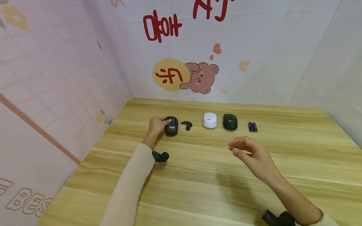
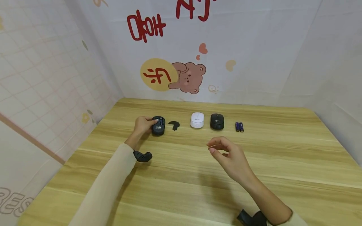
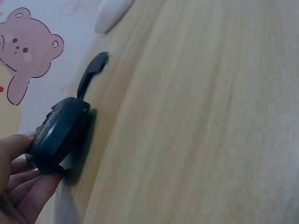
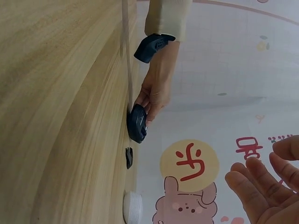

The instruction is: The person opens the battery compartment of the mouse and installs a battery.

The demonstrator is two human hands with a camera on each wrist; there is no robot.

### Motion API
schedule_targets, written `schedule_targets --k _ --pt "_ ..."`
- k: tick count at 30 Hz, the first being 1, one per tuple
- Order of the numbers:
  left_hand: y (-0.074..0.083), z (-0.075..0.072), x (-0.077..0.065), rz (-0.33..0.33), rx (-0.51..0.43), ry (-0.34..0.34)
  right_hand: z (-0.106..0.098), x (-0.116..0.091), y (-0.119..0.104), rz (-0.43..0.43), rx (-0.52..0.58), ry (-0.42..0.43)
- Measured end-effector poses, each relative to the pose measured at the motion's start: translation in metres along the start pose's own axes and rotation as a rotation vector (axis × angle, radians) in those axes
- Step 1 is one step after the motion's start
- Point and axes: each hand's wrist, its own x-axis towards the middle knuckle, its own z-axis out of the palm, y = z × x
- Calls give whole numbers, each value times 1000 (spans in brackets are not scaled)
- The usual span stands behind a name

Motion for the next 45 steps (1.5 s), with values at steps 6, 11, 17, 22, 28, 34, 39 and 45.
schedule_targets --k 6,11,17,22,28,34,39,45 --pt "0 -2 0 38 120 38 2 0 0 -9 15 -5" --pt "-3 -2 -2 44 143 42 3 1 3 2 2 -18" --pt "-6 -3 -3 47 109 54 2 10 8 58 -71 -75" --pt "-4 -7 -4 88 26 81 1 24 17 78 -131 -145" --pt "14 -8 -8 158 -34 139 0 45 33 84 -222 -133" --pt "34 5 -15 259 -73 119 2 68 55 104 -370 -111" --pt "45 21 -24 327 -71 30 8 84 75 113 -436 -93" --pt "54 43 -31 382 4 -69 18 105 95 114 -489 -86"
